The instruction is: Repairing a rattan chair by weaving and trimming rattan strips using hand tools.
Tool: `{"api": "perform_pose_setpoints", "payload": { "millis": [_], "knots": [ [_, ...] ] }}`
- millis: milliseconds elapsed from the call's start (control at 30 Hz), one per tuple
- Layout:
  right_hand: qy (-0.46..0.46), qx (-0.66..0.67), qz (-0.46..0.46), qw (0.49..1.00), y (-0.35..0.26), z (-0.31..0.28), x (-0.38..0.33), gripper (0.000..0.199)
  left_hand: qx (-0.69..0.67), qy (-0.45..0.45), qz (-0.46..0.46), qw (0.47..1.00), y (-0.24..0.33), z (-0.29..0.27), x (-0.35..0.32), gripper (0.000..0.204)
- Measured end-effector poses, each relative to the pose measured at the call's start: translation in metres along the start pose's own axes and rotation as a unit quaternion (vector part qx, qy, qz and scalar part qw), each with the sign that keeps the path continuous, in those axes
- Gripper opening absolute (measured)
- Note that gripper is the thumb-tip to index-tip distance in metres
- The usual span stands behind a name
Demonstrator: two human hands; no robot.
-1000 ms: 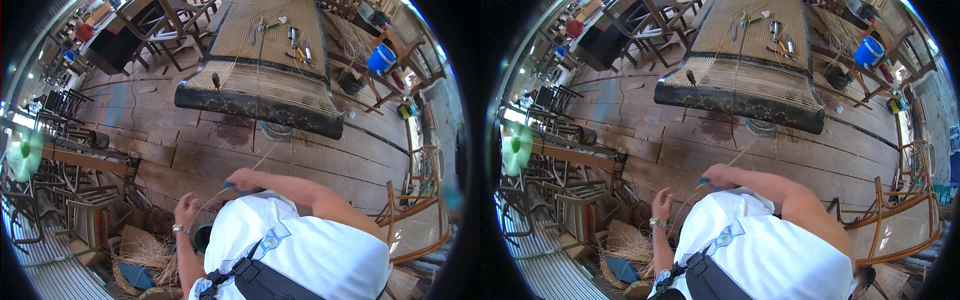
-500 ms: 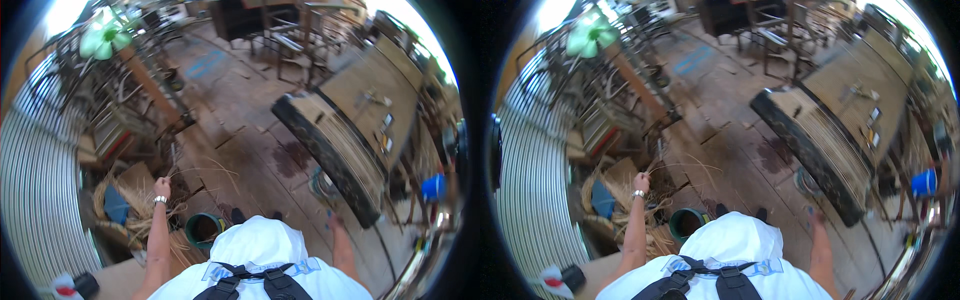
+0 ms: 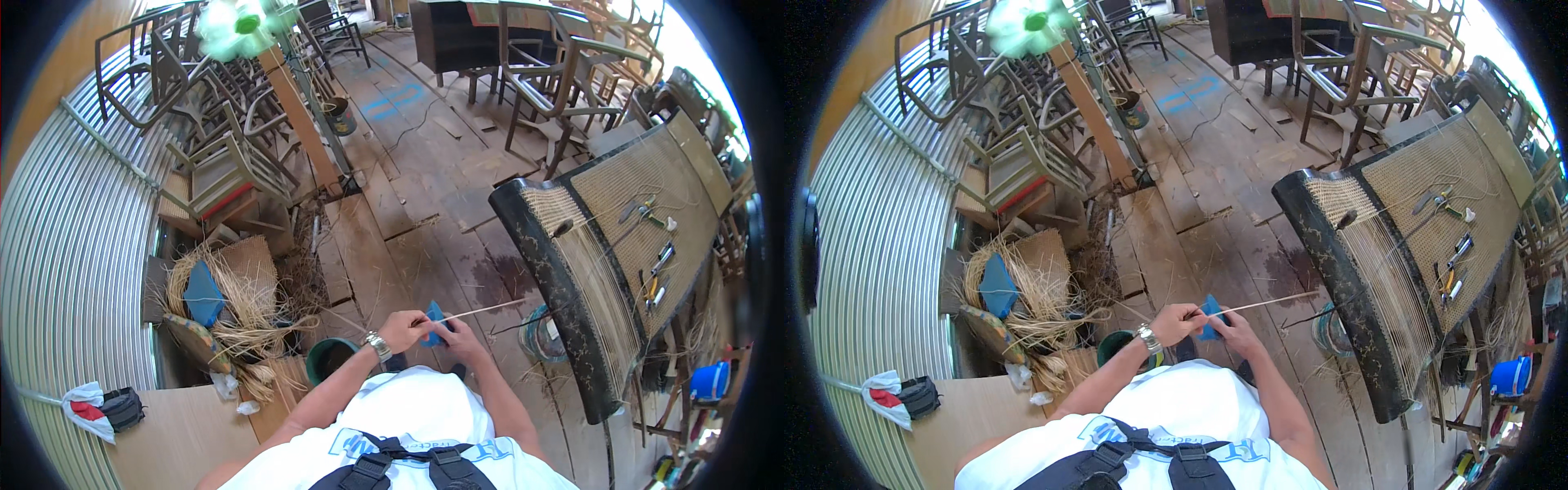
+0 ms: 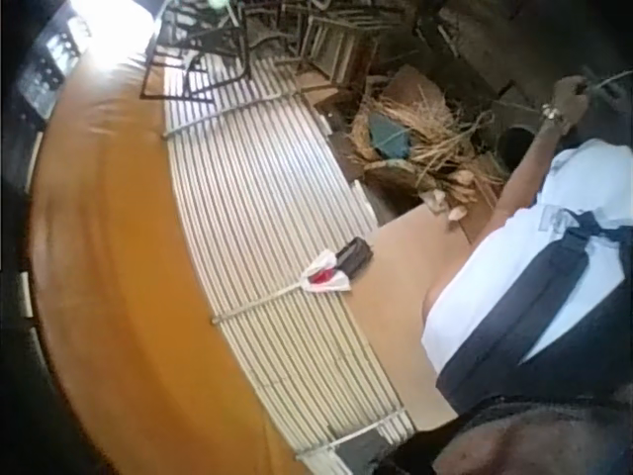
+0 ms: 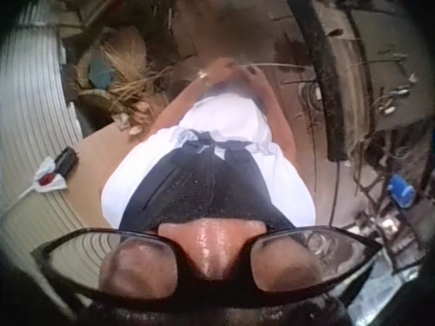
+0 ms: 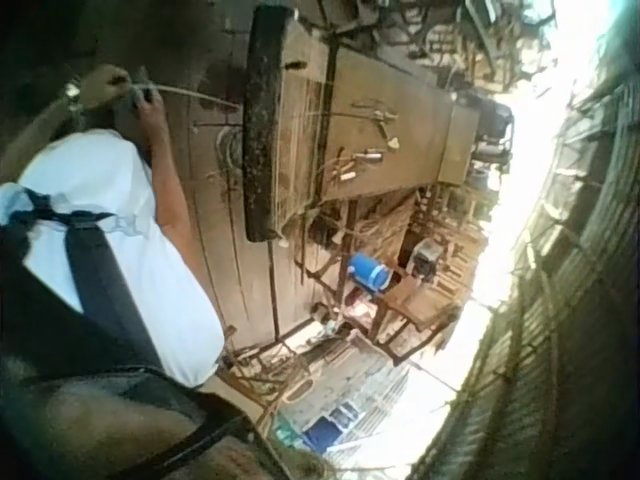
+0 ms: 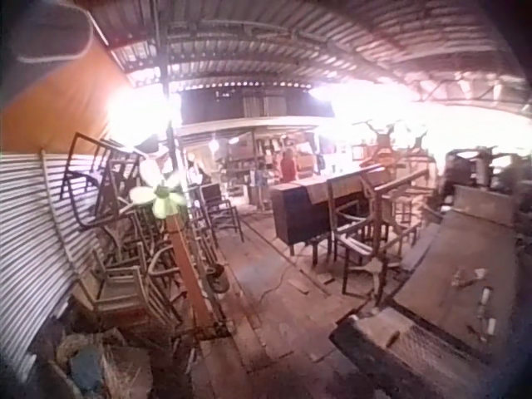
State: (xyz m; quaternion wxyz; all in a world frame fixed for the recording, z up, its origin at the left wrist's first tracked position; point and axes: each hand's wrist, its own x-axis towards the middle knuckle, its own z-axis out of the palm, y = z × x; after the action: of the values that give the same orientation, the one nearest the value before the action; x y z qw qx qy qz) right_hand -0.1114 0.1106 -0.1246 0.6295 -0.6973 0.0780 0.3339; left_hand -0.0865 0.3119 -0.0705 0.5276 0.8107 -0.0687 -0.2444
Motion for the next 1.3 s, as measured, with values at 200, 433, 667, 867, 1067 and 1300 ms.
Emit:
{"api": "perform_pose_setpoints", "payload": {
  "millis": [200,433,667,867,1067,1300],
  "knots": [
    [-0.183,0.304,-0.024,0.935,-0.014,0.017,-0.022,0.040,0.093,0.060,-0.109,0.988,-0.002,-0.003,-0.023,0.049],
    [-0.002,0.382,-0.059,0.922,0.017,0.026,-0.009,0.019,0.172,0.079,-0.060,0.980,-0.044,-0.003,-0.029,0.031],
    [0.064,0.540,-0.243,0.803,0.014,-0.097,-0.093,0.037,0.367,0.251,-0.312,0.840,-0.203,-0.161,-0.079,0.034],
    [0.084,0.444,-0.252,0.856,0.015,-0.111,-0.072,0.035,-0.064,0.350,-0.311,0.881,-0.327,-0.193,-0.115,0.020],
    [0.108,0.301,-0.101,0.942,-0.025,-0.024,-0.022,0.068,-0.184,0.072,-0.165,0.966,-0.120,-0.032,-0.007,0.014],
    [-0.140,-0.018,0.029,0.990,-0.007,-0.011,-0.011,0.069,-0.286,0.129,-0.026,0.949,-0.035,-0.069,0.045,0.007]
  ]
}}
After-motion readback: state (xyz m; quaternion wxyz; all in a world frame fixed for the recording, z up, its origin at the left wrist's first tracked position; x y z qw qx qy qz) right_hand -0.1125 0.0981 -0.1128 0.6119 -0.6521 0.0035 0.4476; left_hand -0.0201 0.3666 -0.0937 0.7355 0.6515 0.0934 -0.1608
